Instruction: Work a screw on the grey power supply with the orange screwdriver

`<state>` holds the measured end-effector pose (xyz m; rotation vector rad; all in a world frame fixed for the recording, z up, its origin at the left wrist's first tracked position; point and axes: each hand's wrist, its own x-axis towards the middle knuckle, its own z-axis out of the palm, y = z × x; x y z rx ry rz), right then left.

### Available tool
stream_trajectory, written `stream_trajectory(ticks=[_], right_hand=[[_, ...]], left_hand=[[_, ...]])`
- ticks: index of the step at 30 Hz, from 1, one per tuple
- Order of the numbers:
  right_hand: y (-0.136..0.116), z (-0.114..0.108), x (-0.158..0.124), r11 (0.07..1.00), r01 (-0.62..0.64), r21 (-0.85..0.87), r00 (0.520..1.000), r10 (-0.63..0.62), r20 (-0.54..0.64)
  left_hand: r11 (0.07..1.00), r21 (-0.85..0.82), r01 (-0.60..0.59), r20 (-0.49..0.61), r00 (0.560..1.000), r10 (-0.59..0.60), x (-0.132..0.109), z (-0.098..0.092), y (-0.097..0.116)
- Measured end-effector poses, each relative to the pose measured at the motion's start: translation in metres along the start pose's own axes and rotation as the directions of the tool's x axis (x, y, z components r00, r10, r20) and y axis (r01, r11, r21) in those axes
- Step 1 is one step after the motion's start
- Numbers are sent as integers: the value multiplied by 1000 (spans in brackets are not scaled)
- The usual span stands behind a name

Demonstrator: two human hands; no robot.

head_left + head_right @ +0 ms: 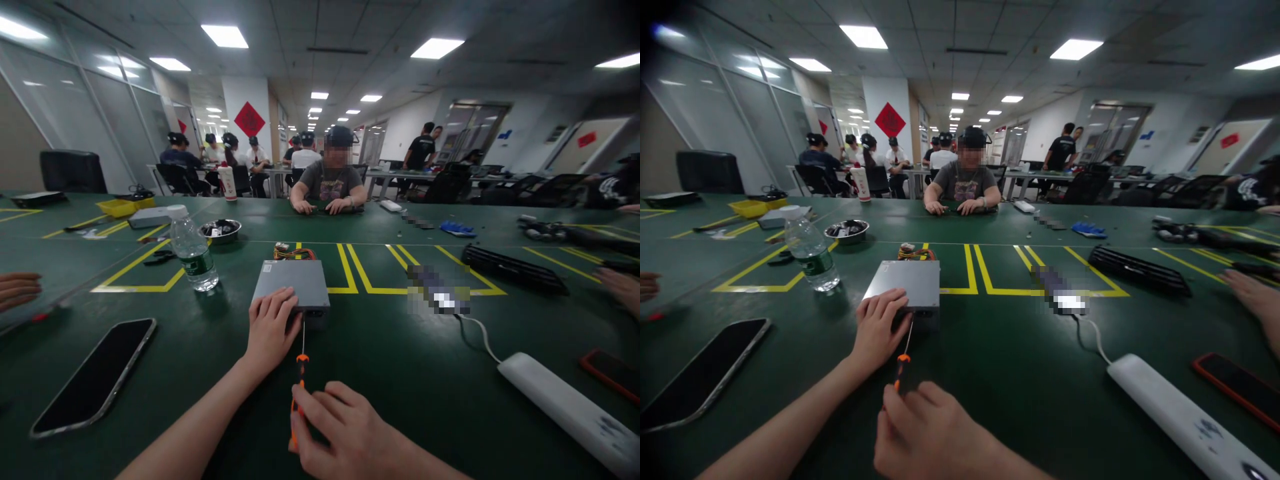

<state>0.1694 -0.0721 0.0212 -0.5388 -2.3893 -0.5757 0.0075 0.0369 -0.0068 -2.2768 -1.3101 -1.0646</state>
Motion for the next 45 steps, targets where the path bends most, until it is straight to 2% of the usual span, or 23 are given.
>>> stream_trajectory(ticks=[5, 7, 10, 13, 16, 22, 26, 32, 35, 38, 41, 43, 45], right_hand=[[-14, -7, 3, 983, -169, -69, 986, 168, -19], [-19, -11, 4, 963, -240, -126, 967, 248, 55], [-28, -13, 4, 909, -348, -227, 913, 384, 136], [-34, -11, 2, 860, -409, -305, 886, 454, 93], [-38, -7, 1, 827, -471, -306, 860, 508, 52], [-37, 9, -1, 711, -646, -278, 744, 668, -21], [-39, 18, -2, 682, -698, -218, 701, 712, -19], [-40, 19, 4, 701, -688, -191, 710, 704, 28], [-38, 17, 4, 663, -733, -150, 662, 746, 64], [-35, 20, -1, 573, -819, -25, 570, 819, 62], [-34, 27, -6, 429, -871, 238, 462, 881, 100], [-36, 32, -7, 239, -847, 475, 373, 904, 210], [-38, 34, -4, -57, -748, 661, 266, 887, 378]], left_hand=[[1000, 3, -27, -20, 999, 27, 0, 0, 0], [1000, 3, -31, -25, 999, 31, 1, -1, 2], [999, 11, -32, -12, 999, 32, 4, -4, 6], [999, 29, -15, 11, 1000, 15, 5, -5, 11], [999, 41, 14, 30, 999, -15, 3, -5, 13], [999, 18, 29, 23, 999, -29, -1, -3, 11], [999, -9, 36, 6, 999, -36, -2, -1, 10], [998, -30, 57, 28, 998, -56, -1, -1, 9], [998, -22, 64, 30, 998, -63, -1, -1, 9], [998, -9, 65, 28, 998, -65, 0, -1, 10], [998, -3, 65, 37, 997, -64, 1, -2, 11], [998, -4, 64, 40, 997, -64, 1, -2, 11], [998, -10, 65, 40, 997, -65, 1, -2, 10]])
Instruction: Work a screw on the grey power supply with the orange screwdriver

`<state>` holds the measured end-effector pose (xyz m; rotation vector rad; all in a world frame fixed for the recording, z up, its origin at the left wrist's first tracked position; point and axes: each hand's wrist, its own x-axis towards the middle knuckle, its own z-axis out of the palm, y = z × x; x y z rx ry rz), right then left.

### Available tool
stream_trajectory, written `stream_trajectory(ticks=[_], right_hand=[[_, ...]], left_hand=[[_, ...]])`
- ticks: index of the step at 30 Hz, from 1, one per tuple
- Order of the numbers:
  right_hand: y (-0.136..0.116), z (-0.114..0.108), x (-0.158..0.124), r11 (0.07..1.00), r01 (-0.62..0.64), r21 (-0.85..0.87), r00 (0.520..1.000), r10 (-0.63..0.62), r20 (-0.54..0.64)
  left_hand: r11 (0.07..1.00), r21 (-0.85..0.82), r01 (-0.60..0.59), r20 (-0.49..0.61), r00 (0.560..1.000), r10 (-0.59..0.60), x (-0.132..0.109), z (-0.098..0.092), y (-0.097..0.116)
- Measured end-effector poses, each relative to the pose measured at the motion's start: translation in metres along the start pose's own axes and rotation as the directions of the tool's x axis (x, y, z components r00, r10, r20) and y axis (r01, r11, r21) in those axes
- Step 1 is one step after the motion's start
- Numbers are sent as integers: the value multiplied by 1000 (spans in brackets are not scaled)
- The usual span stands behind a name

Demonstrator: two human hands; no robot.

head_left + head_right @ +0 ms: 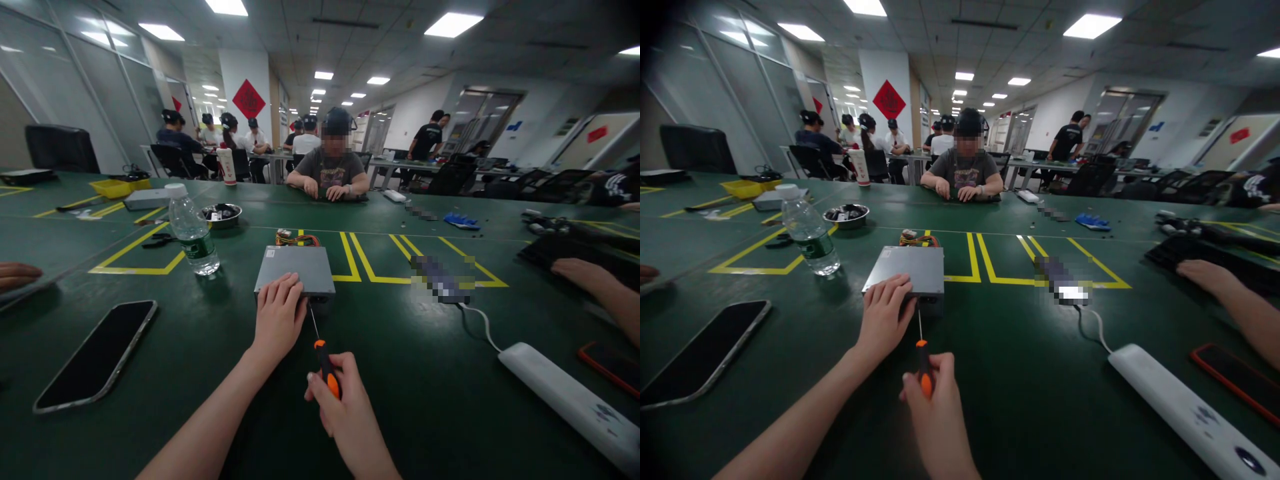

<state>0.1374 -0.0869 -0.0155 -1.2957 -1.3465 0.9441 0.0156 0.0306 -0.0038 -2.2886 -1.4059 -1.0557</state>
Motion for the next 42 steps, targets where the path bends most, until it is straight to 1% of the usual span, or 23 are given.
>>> stream_trajectory(ticks=[1, 2, 4, 6, 8, 9, 15, 19, 20, 21, 22, 24, 26, 27, 29, 31, 32, 34, 35, 37, 38, 40, 42], right_hand=[[-2, 2, 0, 982, -109, 155, 994, 103, 46], [-6, 4, 0, 931, -222, 290, 975, 205, 88], [-14, 9, 0, 769, -407, 494, 912, 377, 163], [-23, 12, 1, 616, -507, 602, 828, 542, 143], [-27, 15, 3, 539, -516, 666, 783, 612, 112], [-28, 16, 3, 520, -512, 684, 773, 625, 104], [-26, 19, 3, 468, -490, 736, 761, 641, 99], [-31, 21, 5, 326, -523, 788, 688, 706, 165], [-31, 22, 5, 306, -535, 787, 675, 715, 181], [-31, 23, 5, 308, -542, 782, 672, 717, 183], [-31, 23, 6, 338, -546, 767, 682, 710, 173], [-26, 22, 4, 426, -547, 721, 719, 681, 143], [-19, 16, 0, 522, -539, 661, 766, 630, 127], [-15, 11, -3, 546, -539, 642, 776, 617, 127], [-8, -3, -11, 746, -480, 461, 871, 470, 145], [-5, -21, -17, 921, -304, 242, 950, 277, 141], [-5, -30, -18, 972, -188, 138, 980, 175, 98], [-9, -48, -12, 997, 18, -81, 1000, -18, 3], [-12, -56, -6, 975, 101, -197, 994, -109, -32], [-18, -71, 11, 865, 283, -415, 939, -337, -62], [-21, -77, 20, 783, 385, -488, 887, -460, -39], [-24, -87, 36, 605, 576, -550, 744, -666, 46], [-24, -94, 45, 437, 715, -545, 609, -773, 179]], left_hand=[[1000, -2, 0, -1, 1000, 0, 0, 0, 0], [1000, -3, 1, -1, 1000, -1, 0, 0, 0], [1000, -2, 3, 0, 1000, -3, -1, 1, -1], [1000, 0, 4, 2, 1000, -4, -1, 1, -1], [1000, 0, 1, 5, 1000, -1, -1, 2, -1], [1000, 1, 0, 6, 1000, 0, -2, 2, -1], [1000, 1, 6, 22, 1000, -6, -3, 1, -2], [1000, 3, 5, 22, 1000, -5, -2, 0, -3], [1000, 4, 5, 21, 1000, -5, -2, 0, -3], [1000, 4, 4, 18, 1000, -4, -2, 0, -3], [1000, 4, 3, 15, 1000, -3, -2, 0, -3], [1000, 6, -1, 13, 1000, 1, -2, 0, -3], [1000, 6, -6, 10, 1000, 6, -3, 0, -3], [1000, 5, -8, 10, 1000, 8, -3, 0, -3], [1000, 0, -8, 12, 1000, 8, -3, 1, -3], [1000, -4, -6, 14, 1000, 6, -3, 1, -4], [1000, -4, -4, 17, 1000, 4, -3, 1, -4], [1000, -1, -2, 25, 1000, 2, -3, 2, -4], [1000, 1, -1, 28, 1000, 1, -3, 2, -4], [1000, 4, -2, 29, 1000, 2, -3, 2, -4], [1000, 4, -4, 27, 1000, 4, -3, 2, -4], [1000, 4, -7, 20, 1000, 7, -3, 2, -4], [1000, 3, -8, 18, 1000, 8, -3, 2, -4]])
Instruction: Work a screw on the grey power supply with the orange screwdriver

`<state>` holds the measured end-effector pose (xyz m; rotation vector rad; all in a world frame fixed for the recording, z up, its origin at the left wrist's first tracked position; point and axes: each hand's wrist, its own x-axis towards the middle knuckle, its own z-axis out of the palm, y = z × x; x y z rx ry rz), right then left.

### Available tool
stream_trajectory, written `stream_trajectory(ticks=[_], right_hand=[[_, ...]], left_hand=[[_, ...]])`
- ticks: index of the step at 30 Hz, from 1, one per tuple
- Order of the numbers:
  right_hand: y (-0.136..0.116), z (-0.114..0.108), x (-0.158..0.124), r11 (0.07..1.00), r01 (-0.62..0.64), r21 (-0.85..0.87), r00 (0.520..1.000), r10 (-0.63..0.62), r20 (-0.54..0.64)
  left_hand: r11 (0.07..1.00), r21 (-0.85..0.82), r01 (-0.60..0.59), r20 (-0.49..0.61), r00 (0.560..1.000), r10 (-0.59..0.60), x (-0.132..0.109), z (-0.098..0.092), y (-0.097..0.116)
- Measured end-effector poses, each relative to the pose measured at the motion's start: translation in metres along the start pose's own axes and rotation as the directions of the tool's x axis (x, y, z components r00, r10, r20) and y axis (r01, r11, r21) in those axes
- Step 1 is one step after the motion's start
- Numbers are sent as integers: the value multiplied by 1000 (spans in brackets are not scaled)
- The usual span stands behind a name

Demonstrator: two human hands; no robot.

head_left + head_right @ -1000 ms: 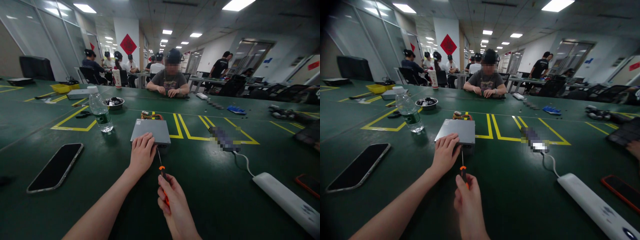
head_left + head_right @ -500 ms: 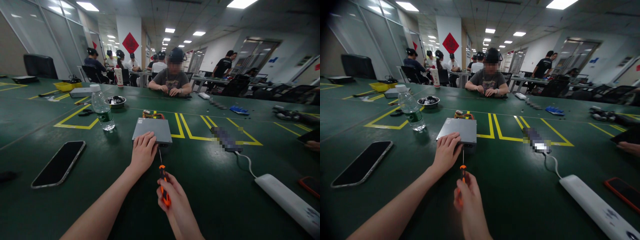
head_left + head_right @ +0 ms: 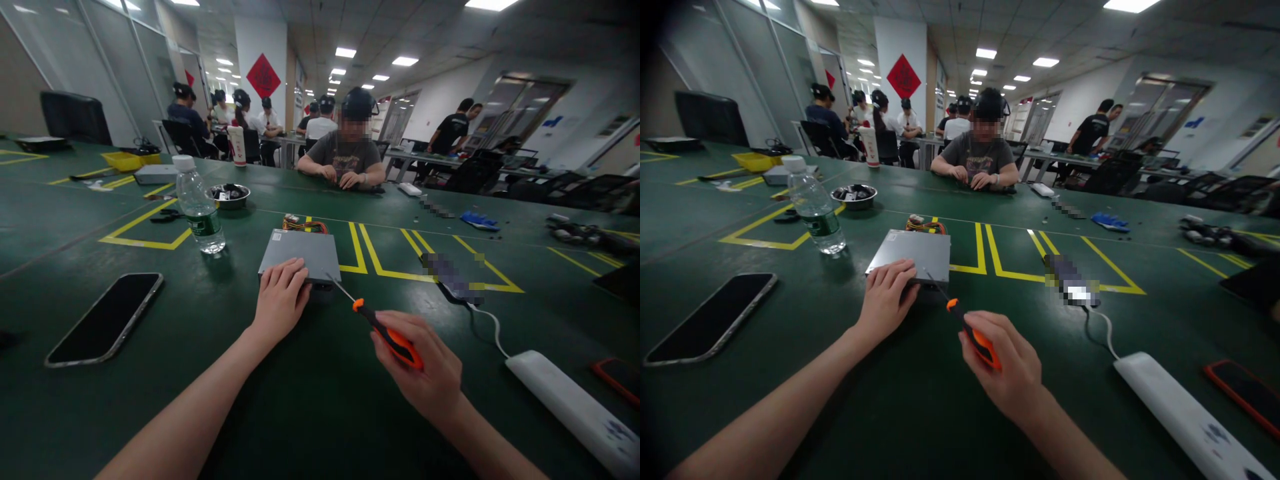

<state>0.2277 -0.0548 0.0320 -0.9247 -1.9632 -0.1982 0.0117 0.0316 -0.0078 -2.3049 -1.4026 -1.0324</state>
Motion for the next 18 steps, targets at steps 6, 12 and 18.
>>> stream_trajectory(ticks=[6, 12, 18], right_hand=[[5, -1, -13, 980, 195, 26, 980, -196, 23], [9, 0, -17, 962, 248, -113, 969, -245, 38], [12, 2, -17, 968, 224, -117, 974, -221, 44]], left_hand=[[1000, -4, 1, 9, 1000, -1, 0, 2, -1], [1000, -1, 14, 14, 1000, -14, 0, 2, 0], [1000, -7, 16, 14, 1000, -16, 0, 1, 1]])
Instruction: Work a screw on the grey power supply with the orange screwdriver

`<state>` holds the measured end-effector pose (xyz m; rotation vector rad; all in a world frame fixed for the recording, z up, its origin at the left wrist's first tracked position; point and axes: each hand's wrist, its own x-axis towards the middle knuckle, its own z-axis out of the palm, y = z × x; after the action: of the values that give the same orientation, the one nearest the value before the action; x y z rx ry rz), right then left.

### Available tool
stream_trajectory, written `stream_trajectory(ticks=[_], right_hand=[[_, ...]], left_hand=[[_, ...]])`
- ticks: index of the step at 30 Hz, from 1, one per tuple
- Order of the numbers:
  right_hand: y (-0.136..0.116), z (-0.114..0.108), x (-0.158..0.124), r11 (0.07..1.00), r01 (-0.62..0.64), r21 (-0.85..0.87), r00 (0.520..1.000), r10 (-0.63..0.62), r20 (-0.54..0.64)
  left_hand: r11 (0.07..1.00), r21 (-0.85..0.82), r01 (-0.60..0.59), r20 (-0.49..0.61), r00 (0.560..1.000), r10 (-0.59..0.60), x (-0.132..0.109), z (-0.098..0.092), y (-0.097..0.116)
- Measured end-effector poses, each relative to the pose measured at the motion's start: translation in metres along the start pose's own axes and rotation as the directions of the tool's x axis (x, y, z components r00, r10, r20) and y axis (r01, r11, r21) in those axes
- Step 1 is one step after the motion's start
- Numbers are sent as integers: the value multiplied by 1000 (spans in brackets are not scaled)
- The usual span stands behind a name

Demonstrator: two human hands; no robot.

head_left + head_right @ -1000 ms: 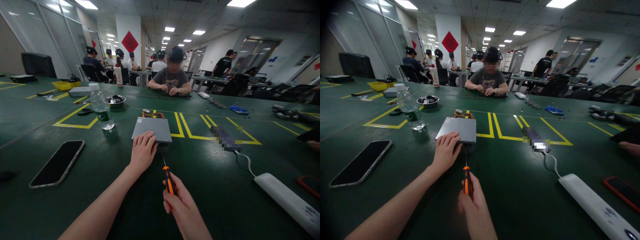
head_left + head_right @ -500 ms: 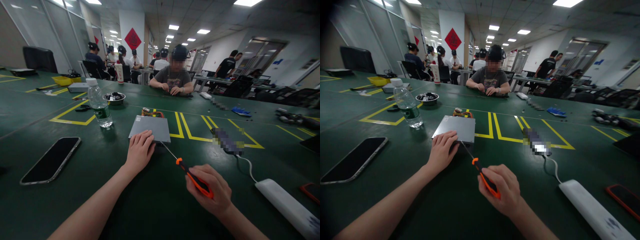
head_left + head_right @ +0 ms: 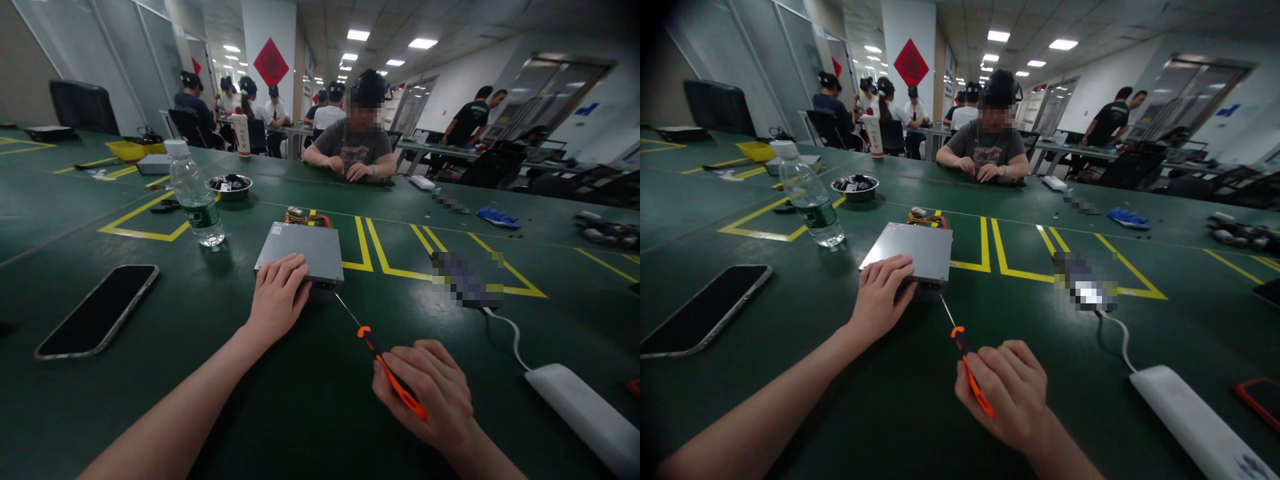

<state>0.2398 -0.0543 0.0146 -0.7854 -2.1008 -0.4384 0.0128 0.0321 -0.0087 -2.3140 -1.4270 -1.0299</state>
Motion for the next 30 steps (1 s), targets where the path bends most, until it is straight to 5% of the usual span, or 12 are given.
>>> stream_trajectory(ticks=[25, 30], right_hand=[[-15, 7, -5, 978, 43, -206, 999, -35, 40], [-33, 13, 2, 965, 200, -171, 970, -171, 172]], left_hand=[[1000, 4, -3, 1, 1000, 3, 0, -1, -1], [1000, 4, -2, 1, 1000, 2, 0, -1, -1]])
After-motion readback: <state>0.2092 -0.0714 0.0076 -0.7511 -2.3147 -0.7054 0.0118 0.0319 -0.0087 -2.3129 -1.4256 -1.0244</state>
